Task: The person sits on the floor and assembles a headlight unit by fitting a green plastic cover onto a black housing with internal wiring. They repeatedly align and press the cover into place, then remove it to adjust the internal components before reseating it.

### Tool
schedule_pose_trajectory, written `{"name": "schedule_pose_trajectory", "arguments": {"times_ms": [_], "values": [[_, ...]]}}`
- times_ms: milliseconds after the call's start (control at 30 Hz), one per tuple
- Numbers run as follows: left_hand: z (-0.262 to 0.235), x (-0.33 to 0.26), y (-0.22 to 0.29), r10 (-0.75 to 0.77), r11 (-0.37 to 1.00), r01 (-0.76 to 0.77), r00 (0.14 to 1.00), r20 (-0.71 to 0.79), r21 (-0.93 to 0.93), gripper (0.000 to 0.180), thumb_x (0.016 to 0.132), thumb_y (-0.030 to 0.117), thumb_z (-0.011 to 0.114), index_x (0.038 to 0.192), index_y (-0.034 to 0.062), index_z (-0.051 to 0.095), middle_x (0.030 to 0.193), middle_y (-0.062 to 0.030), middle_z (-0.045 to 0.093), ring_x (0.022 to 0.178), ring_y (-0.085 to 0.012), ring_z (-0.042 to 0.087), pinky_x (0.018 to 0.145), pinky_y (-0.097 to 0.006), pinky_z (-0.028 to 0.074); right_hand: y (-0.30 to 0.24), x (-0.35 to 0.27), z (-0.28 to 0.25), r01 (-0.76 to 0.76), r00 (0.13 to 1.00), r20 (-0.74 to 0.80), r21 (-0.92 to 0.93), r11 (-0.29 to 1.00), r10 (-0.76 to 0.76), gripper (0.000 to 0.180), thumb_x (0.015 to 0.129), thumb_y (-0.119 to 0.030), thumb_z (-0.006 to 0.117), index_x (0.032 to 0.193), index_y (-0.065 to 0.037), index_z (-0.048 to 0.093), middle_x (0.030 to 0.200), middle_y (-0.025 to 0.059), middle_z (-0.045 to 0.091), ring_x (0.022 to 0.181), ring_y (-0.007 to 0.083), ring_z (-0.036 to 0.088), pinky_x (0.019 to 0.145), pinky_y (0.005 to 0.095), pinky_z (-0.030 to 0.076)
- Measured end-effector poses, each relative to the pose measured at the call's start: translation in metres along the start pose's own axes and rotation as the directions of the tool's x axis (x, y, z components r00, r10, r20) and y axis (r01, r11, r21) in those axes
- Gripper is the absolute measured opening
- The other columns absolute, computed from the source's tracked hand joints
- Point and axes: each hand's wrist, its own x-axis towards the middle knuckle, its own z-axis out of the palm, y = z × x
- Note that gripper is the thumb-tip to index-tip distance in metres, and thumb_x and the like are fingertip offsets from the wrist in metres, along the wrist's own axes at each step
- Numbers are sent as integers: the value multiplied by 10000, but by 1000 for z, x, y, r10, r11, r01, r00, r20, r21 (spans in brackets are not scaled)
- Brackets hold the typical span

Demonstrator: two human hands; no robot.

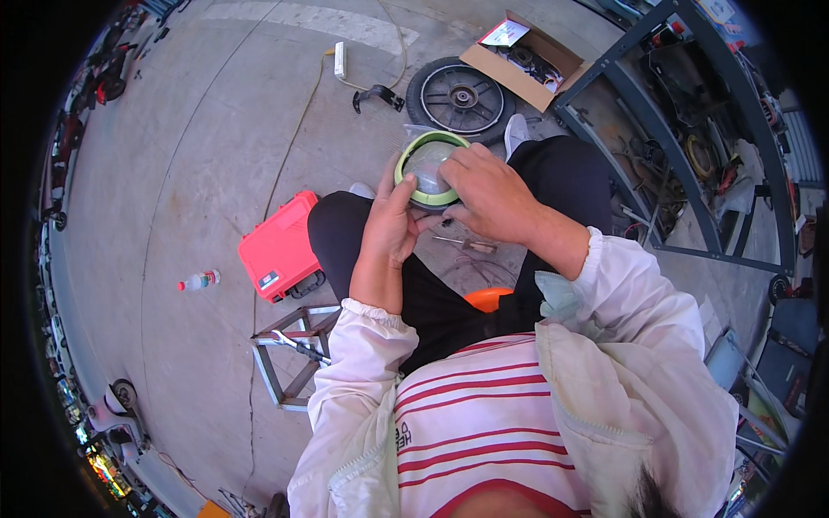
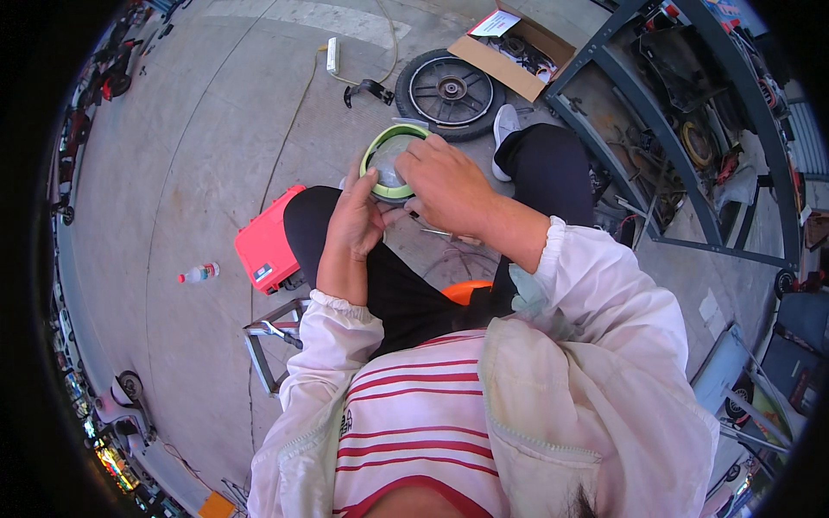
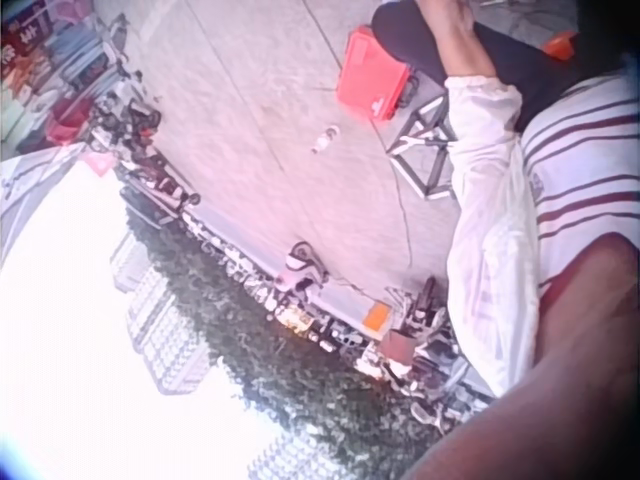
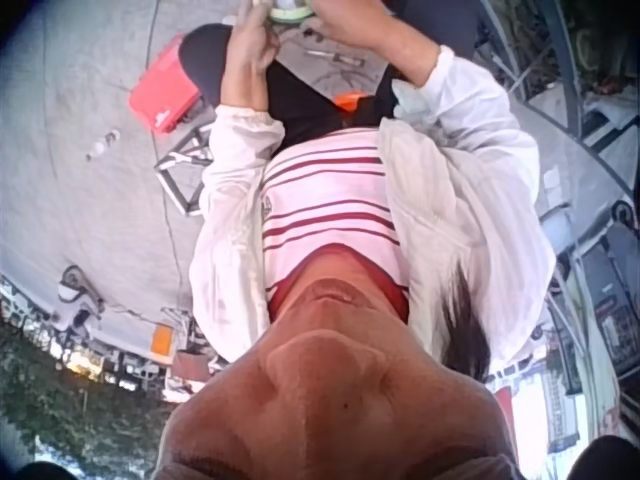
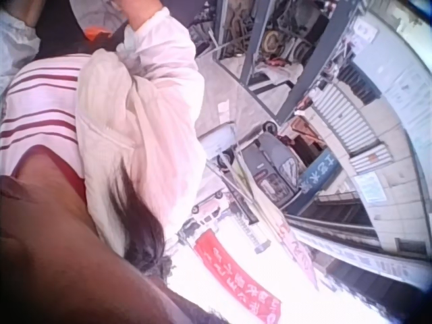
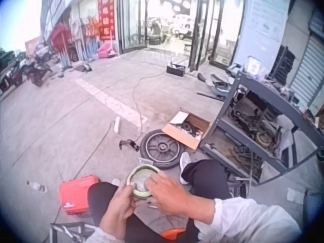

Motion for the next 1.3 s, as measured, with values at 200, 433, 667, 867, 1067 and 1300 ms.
{"name": "schedule_pose_trajectory", "arguments": {"times_ms": [200,433,667,867,1067,1300], "values": [[4,-3,2,17,1000,-16,1000,23,-12,575,1008,179,511,1526,153,265,1262,-136,581,988,-259,695,672,-386,643,9,9,2,72,995,76,-22,997,-70,409,646,-133,808,949,-28,553,1004,160,556,1014,373,535,864,447,457],[-1,-5,2,14,1000,-15,999,46,8,564,974,193,514,1501,163,314,1320,-119,548,1100,-270,644,809,-455,608,-3,15,1,55,994,100,-61,997,-48,349,651,-54,756,946,8,580,1033,177,568,1047,374,530,910,448,455],[4,-5,4,28,998,-26,999,40,-56,526,989,163,449,1496,161,311,1354,-129,507,1162,-291,599,887,-497,565,-11,13,4,75,996,59,-113,991,-68,342,651,-22,738,958,13,592,1049,171,561,1048,360,533,907,438,458],[3,-3,3,57,996,-54,997,42,-66,472,1029,182,401,1485,120,297,1353,-148,502,1156,-289,601,909,-505,557,-7,7,8,174,984,-5,-177,969,-178,343,687,-64,739,983,-11,573,1035,135,555,1023,338,540,872,436,466],[0,-18,17,139,988,-142,989,44,68,563,1001,177,523,1475,10,270,1281,-158,539,1071,-251,652,848,-364,588,-3,-8,-19,70,925,-379,83,994,-33,556,701,-260,826,1146,-48,570,1159,168,554,1145,371,515,975,429,435],[8,-39,39,85,978,-114,983,165,175,502,965,182,622,1396,-8,448,1135,-92,629,1004,-138,614,847,-247,497,33,-24,-21,-211,978,181,835,509,108,805,872,-390,733,1463,-16,334,1386,168,482,1287,252,460,1082,383,369]]}}
